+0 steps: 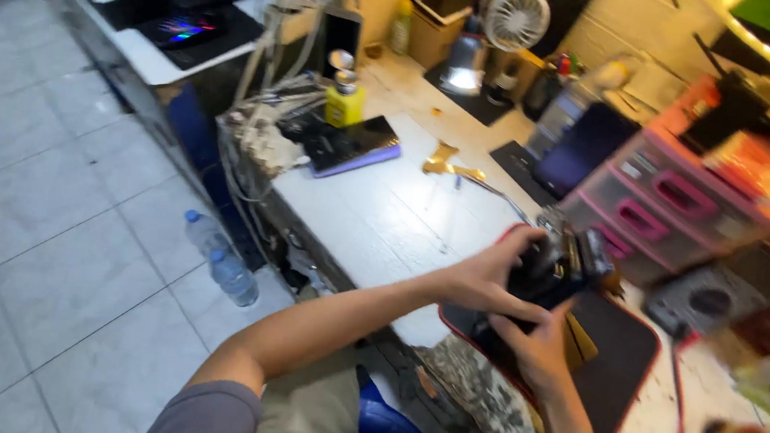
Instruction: A technician performs various repair tasks on mobile phones, including prying open casings, inspecting internal components, and testing functionality at a dedicated repair bench.
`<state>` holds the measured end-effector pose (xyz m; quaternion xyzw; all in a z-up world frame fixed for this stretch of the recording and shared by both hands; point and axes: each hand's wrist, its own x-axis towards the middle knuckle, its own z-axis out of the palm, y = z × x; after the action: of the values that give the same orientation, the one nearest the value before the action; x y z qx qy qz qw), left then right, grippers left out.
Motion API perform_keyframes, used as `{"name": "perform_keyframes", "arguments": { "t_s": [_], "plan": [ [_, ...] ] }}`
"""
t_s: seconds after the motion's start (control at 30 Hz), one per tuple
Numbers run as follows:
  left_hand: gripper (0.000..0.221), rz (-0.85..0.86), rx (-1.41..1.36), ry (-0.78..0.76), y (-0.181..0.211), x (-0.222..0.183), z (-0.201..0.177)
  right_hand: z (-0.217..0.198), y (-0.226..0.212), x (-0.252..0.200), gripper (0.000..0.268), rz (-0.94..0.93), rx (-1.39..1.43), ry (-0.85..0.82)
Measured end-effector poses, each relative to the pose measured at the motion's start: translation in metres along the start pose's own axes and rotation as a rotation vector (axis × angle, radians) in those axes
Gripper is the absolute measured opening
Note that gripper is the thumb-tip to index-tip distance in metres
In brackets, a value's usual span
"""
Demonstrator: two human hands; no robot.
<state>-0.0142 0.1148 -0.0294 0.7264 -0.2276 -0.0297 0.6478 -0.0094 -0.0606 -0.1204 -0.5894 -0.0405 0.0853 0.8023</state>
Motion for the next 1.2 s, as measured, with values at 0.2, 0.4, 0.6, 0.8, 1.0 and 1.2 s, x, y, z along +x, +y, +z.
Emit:
{"name": "perform_keyframes", "arguments": {
  "t_s": [0.2,0.4,0.6,0.8,1.0,1.2],
  "plan": [
    [0.111,0.298,-0.148,0.137,-0.044,-0.010,0.008,0.033,-0.031,-0.009,0.106,-0.482,-0.016,-0.381],
    [0.110,0.346,-0.139,0.064,-0.055,-0.015,0.004,0.023,-0.031,-0.004,0.113,-0.602,-0.192,-0.473],
    [0.106,0.298,-0.113,0.090,-0.061,-0.018,0.008,0.023,-0.028,-0.004,0.112,-0.658,-0.246,-0.485],
    [0.103,0.275,-0.069,0.159,-0.067,-0.025,0.016,0.021,-0.020,0.002,0.115,-0.738,-0.301,-0.476],
    [0.105,0.268,-0.047,0.287,-0.055,-0.034,0.017,0.009,0.004,0.005,0.132,-0.817,-0.464,-0.455],
    [0.100,0.299,0.003,0.369,-0.050,-0.033,0.028,0.009,-0.007,-0.002,0.138,-0.635,-0.534,-0.436]
  ]
}}
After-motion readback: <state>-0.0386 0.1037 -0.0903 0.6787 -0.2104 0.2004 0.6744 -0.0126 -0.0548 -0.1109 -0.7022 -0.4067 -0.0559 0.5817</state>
